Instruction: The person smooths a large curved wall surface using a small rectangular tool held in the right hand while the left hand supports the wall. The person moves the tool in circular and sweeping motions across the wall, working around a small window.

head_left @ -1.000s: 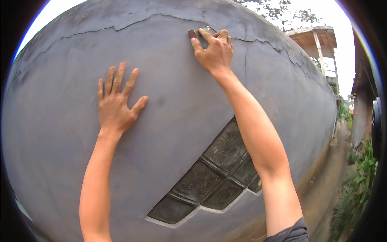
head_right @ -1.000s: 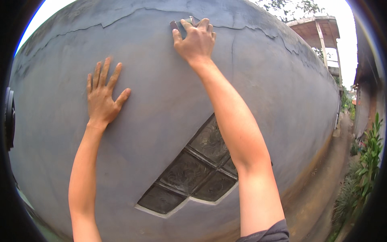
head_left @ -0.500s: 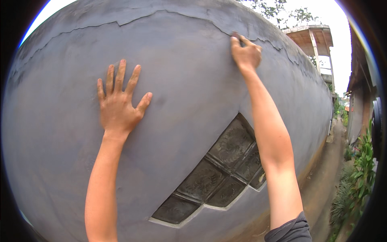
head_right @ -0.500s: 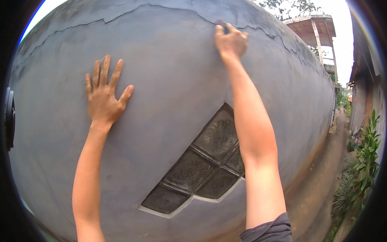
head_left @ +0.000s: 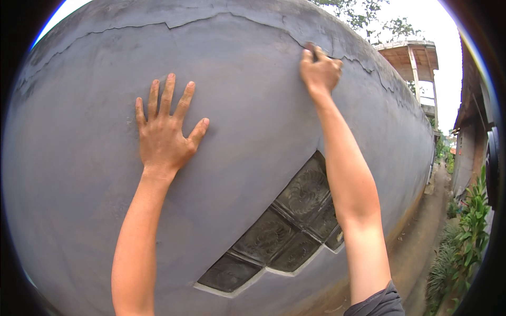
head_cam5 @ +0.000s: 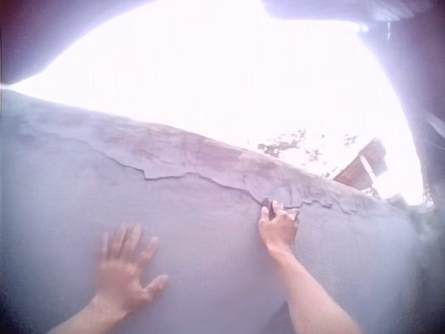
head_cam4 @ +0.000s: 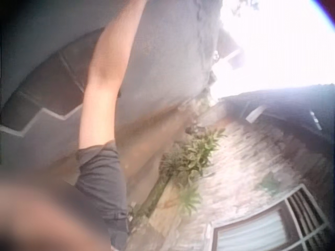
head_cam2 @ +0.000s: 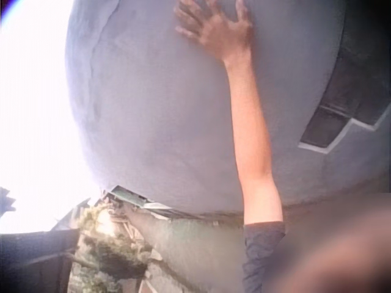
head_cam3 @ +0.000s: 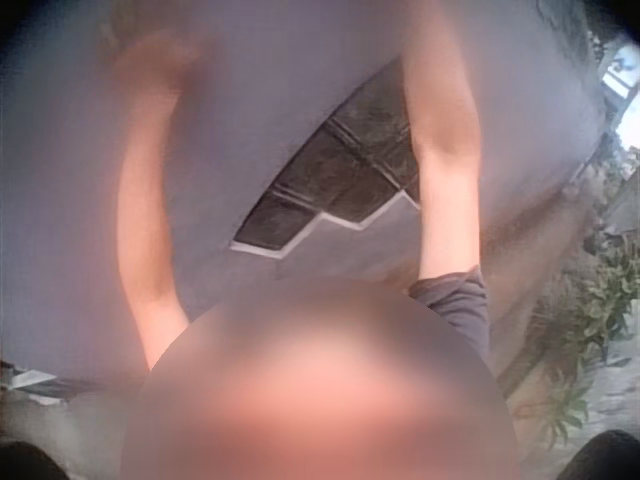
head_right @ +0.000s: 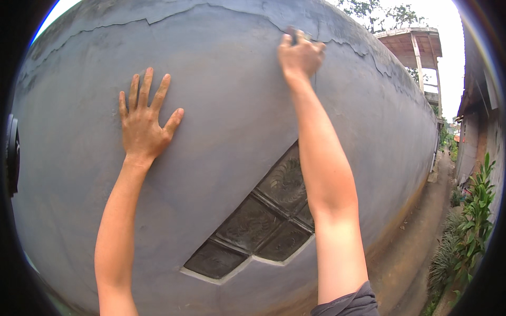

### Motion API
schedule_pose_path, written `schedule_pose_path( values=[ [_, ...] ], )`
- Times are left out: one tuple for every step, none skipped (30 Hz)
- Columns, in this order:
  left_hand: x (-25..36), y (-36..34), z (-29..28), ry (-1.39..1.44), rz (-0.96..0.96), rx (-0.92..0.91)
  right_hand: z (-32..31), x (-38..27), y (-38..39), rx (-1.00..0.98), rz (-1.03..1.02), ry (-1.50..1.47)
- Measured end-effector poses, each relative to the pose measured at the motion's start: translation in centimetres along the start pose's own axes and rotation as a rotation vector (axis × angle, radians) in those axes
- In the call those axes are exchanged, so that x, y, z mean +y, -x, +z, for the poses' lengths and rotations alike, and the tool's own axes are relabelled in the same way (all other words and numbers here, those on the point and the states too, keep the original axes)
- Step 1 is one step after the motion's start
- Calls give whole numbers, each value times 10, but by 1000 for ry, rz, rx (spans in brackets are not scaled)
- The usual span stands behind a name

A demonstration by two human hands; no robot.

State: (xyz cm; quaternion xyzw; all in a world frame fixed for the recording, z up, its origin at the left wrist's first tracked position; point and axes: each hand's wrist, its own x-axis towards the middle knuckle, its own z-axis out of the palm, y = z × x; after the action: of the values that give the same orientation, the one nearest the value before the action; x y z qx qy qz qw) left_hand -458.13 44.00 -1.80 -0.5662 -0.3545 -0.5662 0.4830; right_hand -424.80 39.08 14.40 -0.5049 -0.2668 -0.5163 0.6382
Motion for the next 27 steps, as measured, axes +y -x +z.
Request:
schedule_pose_path(
  values=[
    [-2,0,-2,-5,8,-4,0,-17,12,-36,-164,-84],
    [-5,1,-3,-8,8,-13,-2,-34,24,-62,-334,-166],
    [-14,5,-7,-26,6,-24,-3,-46,37,-83,-428,-228],
    [-19,7,-8,-35,5,-35,-6,-52,49,-102,-524,-279],
    [-21,7,-9,-60,0,-25,-7,-57,57,-121,-620,-333],
    [-18,5,-11,-67,3,-15,-1,-48,36,-108,-552,-213],
    [-10,1,-8,-53,1,6,-2,-30,5,-106,-419,-140],
    [-4,-2,-4,-25,3,12,1,-15,-21,-108,-281,-85],
    [2,0,-2,-11,-4,10,0,-17,-27,-121,-148,-43],
    [4,1,0,6,-11,8,4,-21,-22,-92,-197,-44],
    [1,0,1,7,-12,7,9,-27,-14,-62,-247,-41],
    [-1,0,0,8,-9,0,11,-33,-1,-37,-292,-37],
    [-4,3,-1,-3,-4,-12,4,-49,31,-19,-447,-101],
    [-14,8,-5,-36,-13,-34,-5,-67,64,1,-596,-193],
    [-21,9,-11,-59,-21,-42,-8,-68,74,-14,-685,-278],
    [-23,8,-12,-63,-32,-45,-10,-64,80,-26,-784,-345],
    [-24,7,-13,-68,-61,-21,-6,-60,83,-38,-881,-418],
    [-12,5,-9,-44,-74,-6,14,-32,54,127,-794,-241],
    [-6,3,-7,-33,-101,17,10,-14,18,-76,-476,-236],
    [-2,5,-3,-21,-121,33,9,-12,7,-154,-303,-215],
    [6,8,4,-4,-142,45,7,-8,-6,-224,-132,-176],
    [10,10,5,13,-164,60,3,-9,-10,-170,-106,-109],
    [7,9,4,18,-157,74,1,-11,-14,-111,-81,-37],
    [6,10,6,22,-137,77,5,-28,11,-28,-247,-95],
    [2,11,6,14,-116,76,-3,-55,49,20,-399,-212],
    [-9,15,4,125,-112,90,-8,-77,85,-13,-584,-423],
    [-21,17,1,233,-105,107,-24,-93,128,5,-803,-425]
  ],
)
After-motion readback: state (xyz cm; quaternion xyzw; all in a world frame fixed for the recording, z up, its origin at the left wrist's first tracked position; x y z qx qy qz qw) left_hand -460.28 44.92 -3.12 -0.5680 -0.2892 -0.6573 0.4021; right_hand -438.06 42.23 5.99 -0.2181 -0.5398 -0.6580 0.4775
